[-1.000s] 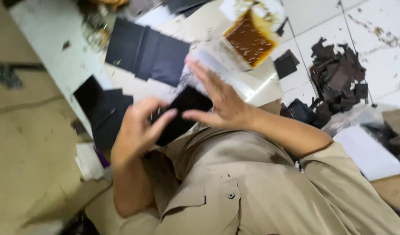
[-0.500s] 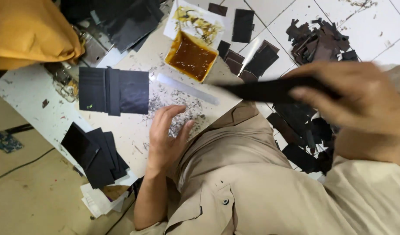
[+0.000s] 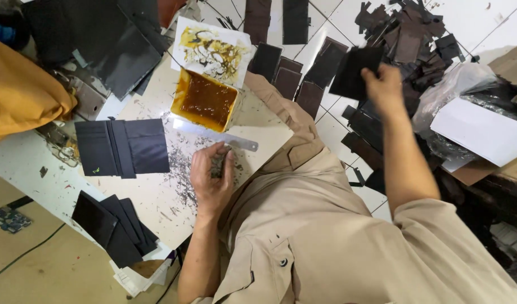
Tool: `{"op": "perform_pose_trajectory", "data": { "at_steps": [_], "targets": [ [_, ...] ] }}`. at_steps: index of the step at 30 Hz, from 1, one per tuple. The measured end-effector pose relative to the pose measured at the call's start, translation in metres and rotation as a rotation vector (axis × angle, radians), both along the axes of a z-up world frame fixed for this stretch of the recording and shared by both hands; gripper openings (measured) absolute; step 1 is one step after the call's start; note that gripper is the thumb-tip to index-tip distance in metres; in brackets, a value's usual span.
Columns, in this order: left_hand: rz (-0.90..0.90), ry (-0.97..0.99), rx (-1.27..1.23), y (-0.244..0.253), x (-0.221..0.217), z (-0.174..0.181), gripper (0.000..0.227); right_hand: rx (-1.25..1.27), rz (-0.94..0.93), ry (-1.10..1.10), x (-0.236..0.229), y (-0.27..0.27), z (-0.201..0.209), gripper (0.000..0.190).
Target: Assembling leather wallet components by applying adhesive and folding edges using a ruler.
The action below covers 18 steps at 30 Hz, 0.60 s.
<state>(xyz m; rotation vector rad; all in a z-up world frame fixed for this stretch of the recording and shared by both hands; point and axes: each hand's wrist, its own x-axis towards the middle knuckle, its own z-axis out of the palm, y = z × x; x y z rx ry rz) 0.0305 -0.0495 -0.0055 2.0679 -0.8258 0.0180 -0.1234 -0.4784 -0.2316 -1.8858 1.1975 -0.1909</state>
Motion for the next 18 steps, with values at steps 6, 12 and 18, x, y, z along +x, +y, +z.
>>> {"op": "perform_pose_trajectory", "data": {
  "at_steps": [6,12,18],
  "targets": [
    [0.033,-0.034,0.060,-0.015,0.000,0.024,0.026,0.460,-0.433,-0.351,0.054,0.038,-0.050,0.026],
    [0.058,-0.071,0.082,-0.013,0.000,0.018,0.028,0.796,-0.499,-0.500,0.113,0.026,-0.078,0.027],
    [0.054,-0.075,0.011,-0.012,0.001,0.020,0.028,0.377,-0.169,-0.571,0.106,0.053,-0.048,0.035]
  ]
}}
